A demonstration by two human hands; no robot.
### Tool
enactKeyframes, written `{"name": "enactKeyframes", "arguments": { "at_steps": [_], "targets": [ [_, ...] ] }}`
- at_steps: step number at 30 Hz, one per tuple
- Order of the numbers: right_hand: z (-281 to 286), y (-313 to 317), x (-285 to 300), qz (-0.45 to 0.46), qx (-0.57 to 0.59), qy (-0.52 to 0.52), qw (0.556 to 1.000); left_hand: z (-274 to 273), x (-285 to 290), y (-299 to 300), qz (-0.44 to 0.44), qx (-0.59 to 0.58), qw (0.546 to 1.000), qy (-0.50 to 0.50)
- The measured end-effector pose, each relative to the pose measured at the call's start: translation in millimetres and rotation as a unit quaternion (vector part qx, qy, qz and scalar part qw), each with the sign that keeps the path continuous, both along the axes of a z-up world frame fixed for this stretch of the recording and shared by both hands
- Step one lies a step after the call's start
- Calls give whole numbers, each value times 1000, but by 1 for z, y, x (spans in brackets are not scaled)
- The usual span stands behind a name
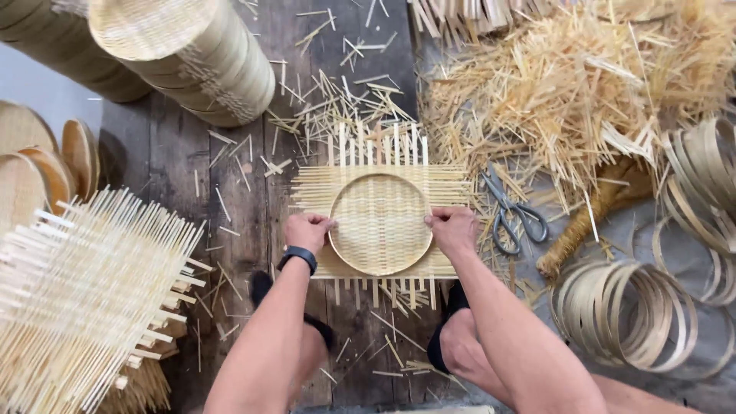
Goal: The person weaves bamboo strips into a flat woven panel, presses a woven circular basket base onto a wooden mold, and trims excess bamboo strips with scissors. They bend and interlace strips by hand, fit a bamboo rim ring around the work, and place finished woven pieces onto a stack.
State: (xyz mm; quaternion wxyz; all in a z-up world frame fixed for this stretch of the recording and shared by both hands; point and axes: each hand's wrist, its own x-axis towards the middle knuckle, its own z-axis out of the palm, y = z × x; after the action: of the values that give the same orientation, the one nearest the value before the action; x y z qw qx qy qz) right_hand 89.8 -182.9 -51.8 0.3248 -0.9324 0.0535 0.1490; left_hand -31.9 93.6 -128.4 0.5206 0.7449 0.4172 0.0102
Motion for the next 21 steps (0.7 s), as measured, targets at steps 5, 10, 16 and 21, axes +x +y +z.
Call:
{"name": "enactKeyframes", "arguments": {
  "at_steps": [5,10,16,21],
  "targets": [
    [-12,-9,-8,-11,28,0,1000,-13,-10,2,65,-150,986,-22],
    [-11,-4,-10,-16,29,9,999,-25,-14,8,23,-86,996,-17],
    [-20,-15,-1,0,21,26,999,-9,-14,3,44,-122,992,11],
    [-26,-24,-1,14,19,43,999,-9,-21,-1,19,-132,991,9]
  ]
}}
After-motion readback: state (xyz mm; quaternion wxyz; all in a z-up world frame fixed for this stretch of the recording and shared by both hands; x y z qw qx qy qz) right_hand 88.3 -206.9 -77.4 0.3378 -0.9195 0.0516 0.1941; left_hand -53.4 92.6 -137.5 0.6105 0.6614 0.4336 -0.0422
